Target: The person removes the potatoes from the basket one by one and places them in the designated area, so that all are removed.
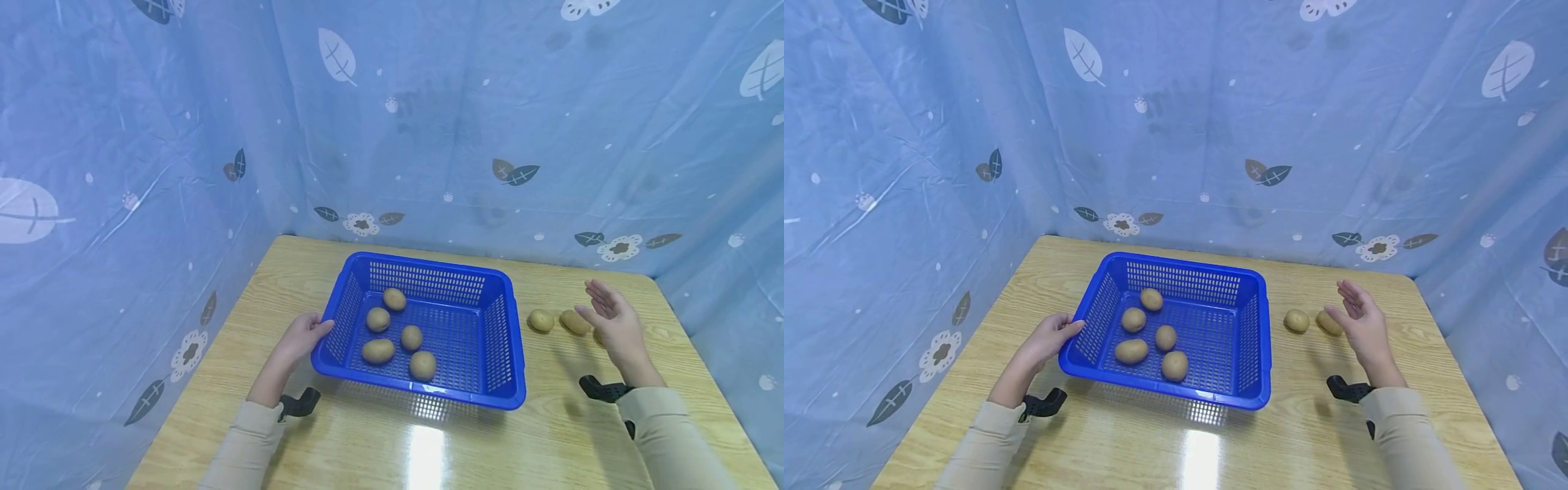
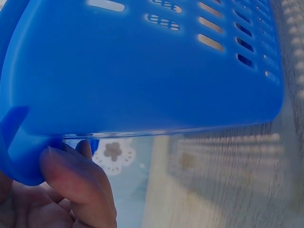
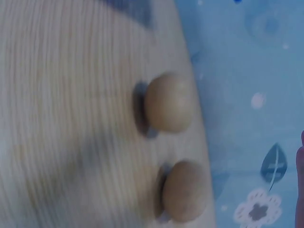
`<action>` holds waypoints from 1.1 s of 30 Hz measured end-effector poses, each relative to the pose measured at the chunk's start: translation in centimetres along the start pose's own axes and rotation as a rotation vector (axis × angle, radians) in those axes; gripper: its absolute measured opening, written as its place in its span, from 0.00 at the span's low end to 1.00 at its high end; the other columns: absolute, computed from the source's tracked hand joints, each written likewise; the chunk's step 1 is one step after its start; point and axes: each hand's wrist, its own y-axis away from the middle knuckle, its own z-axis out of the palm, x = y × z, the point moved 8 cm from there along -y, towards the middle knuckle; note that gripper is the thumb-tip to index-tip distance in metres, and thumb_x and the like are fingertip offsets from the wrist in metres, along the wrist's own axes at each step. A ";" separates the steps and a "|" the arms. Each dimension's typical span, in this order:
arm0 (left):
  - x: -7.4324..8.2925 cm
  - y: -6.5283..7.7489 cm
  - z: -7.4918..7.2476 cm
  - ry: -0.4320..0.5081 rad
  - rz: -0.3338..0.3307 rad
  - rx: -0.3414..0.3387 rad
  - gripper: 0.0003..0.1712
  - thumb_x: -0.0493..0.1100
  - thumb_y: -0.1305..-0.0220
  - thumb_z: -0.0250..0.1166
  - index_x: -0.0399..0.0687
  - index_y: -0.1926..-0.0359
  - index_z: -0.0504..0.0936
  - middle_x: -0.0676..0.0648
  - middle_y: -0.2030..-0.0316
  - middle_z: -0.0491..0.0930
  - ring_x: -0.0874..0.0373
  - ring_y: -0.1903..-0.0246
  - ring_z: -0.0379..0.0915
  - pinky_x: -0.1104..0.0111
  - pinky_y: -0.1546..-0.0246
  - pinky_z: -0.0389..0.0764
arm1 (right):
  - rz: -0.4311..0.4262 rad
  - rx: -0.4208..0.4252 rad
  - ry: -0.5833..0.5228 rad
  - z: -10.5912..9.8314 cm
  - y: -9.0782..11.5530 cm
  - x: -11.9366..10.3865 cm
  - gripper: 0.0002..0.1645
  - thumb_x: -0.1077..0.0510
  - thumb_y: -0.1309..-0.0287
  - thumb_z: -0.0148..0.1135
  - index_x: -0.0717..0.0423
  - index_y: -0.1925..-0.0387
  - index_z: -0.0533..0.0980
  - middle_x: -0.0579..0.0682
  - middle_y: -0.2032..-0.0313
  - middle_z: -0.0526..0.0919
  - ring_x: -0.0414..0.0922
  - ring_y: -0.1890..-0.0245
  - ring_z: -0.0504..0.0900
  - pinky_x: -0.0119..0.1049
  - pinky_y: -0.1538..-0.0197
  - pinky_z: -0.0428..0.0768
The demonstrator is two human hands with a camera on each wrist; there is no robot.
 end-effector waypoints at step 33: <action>0.1 0.2 -0.1 -0.018 -0.002 0.005 0.20 0.45 0.28 0.50 0.28 0.51 0.72 0.35 0.63 0.82 0.54 0.68 0.81 0.65 0.67 0.82 | -0.222 -0.190 -0.422 7.5 -0.2 -9.9 0.32 0.71 0.40 0.56 0.71 0.35 0.58 0.45 0.42 0.74 0.35 0.41 0.72 0.22 0.41 0.70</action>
